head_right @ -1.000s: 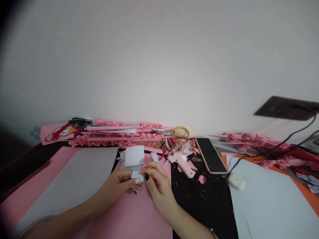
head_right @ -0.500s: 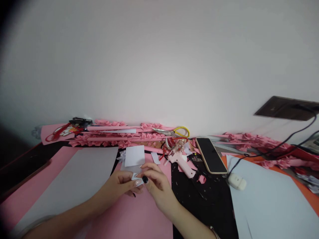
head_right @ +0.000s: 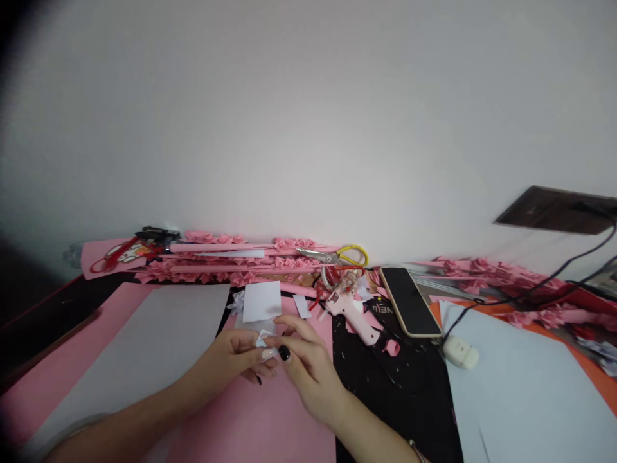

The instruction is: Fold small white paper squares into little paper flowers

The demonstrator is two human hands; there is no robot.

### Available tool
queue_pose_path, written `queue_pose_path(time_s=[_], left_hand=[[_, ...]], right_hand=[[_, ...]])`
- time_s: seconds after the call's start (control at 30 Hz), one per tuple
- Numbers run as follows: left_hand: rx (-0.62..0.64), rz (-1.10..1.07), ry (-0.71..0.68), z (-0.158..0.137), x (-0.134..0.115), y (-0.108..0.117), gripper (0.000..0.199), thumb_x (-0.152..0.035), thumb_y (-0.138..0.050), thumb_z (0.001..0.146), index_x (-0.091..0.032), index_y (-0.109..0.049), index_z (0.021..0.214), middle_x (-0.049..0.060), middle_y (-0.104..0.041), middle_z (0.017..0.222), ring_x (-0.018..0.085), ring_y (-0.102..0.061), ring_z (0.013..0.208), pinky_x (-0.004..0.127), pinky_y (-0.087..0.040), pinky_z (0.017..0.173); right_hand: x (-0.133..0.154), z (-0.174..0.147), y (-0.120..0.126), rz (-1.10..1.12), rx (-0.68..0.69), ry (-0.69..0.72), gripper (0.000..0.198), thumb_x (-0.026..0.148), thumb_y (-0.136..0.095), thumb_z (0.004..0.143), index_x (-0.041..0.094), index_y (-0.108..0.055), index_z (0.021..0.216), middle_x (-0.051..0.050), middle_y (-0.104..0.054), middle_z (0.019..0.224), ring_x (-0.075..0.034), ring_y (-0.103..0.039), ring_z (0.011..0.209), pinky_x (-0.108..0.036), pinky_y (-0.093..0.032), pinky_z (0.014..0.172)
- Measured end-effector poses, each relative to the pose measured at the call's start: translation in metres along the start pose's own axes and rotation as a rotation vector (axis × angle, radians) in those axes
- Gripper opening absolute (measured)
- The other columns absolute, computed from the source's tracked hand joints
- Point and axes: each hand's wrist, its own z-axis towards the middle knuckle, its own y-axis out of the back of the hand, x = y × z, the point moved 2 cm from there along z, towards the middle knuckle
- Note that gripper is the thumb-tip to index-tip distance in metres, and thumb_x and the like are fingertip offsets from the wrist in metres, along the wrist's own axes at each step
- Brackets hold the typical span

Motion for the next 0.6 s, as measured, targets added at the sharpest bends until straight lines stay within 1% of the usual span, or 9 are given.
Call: queue_pose_path(time_s=[0.2,0.3,0.37,0.43,0.47,0.53,0.6], left_hand=[[0.045,-0.004,-0.023,-0.001,-0.001,-0.001,0.034,-0.043,-0.061,0.073,-0.012,-0.065,0.085,0.009,-0.071,0.079,0.02,-0.066,0.074,0.028,-0.051,0.064],[0.051,-0.018,-0.017,-0.001,-0.001,-0.001,0.033,-0.042,-0.06,0.074,-0.012,-0.064,0.085,0.009,-0.071,0.082,0.02,-0.067,0.075,0.029,-0.051,0.065],[0.05,-0.026,-0.021,-0.001,-0.001,-0.001,0.031,-0.04,-0.059,0.076,-0.012,-0.064,0.085,0.01,-0.071,0.084,0.02,-0.067,0.075,0.029,-0.051,0.065],[0.05,-0.025,-0.031,-0.001,-0.001,-0.002,0.029,-0.038,-0.058,0.077,-0.011,-0.064,0.085,0.01,-0.07,0.086,0.02,-0.067,0.075,0.029,-0.051,0.066],[0.056,-0.018,-0.033,0.0,-0.001,-0.002,0.028,-0.038,-0.058,0.077,-0.011,-0.064,0.084,0.01,-0.07,0.085,0.019,-0.067,0.075,0.028,-0.051,0.066],[0.085,0.004,-0.031,0.0,0.001,-0.003,0.026,-0.036,-0.057,0.077,-0.011,-0.063,0.081,0.008,-0.07,0.08,0.018,-0.067,0.07,0.026,-0.051,0.062],[0.136,0.028,-0.032,-0.001,0.003,-0.005,0.023,-0.034,-0.056,0.079,-0.012,-0.061,0.077,0.006,-0.068,0.075,0.016,-0.066,0.064,0.024,-0.05,0.057]], right_hand=[[-0.003,-0.001,0.001,-0.089,0.005,0.048,0.037,0.04,-0.035,0.091,0.024,-0.062,0.109,-0.009,-0.049,0.127,-0.024,-0.047,0.11,-0.041,-0.038,0.093],[-0.005,-0.001,0.002,-0.09,0.009,0.042,0.036,0.038,-0.034,0.092,0.024,-0.063,0.107,-0.008,-0.047,0.129,-0.024,-0.047,0.111,-0.041,-0.035,0.095],[-0.005,-0.001,0.002,-0.063,0.01,0.037,0.036,0.037,-0.034,0.092,0.023,-0.064,0.104,-0.008,-0.047,0.128,-0.023,-0.048,0.109,-0.039,-0.036,0.094],[-0.004,-0.001,0.002,-0.031,-0.024,0.032,0.034,0.038,-0.035,0.091,0.021,-0.062,0.103,-0.009,-0.051,0.12,-0.022,-0.05,0.104,-0.035,-0.039,0.089],[-0.005,-0.001,0.002,-0.022,-0.055,0.019,0.033,0.038,-0.036,0.091,0.02,-0.06,0.103,-0.01,-0.054,0.112,-0.021,-0.051,0.099,-0.034,-0.041,0.084],[-0.007,-0.001,0.001,-0.018,-0.111,-0.036,0.027,0.037,-0.038,0.09,0.018,-0.056,0.099,-0.007,-0.056,0.09,-0.018,-0.053,0.081,-0.029,-0.043,0.07],[-0.011,-0.001,-0.002,-0.052,-0.091,-0.103,0.021,0.034,-0.04,0.09,0.018,-0.052,0.085,-0.001,-0.052,0.07,-0.014,-0.048,0.062,-0.024,-0.04,0.056]])
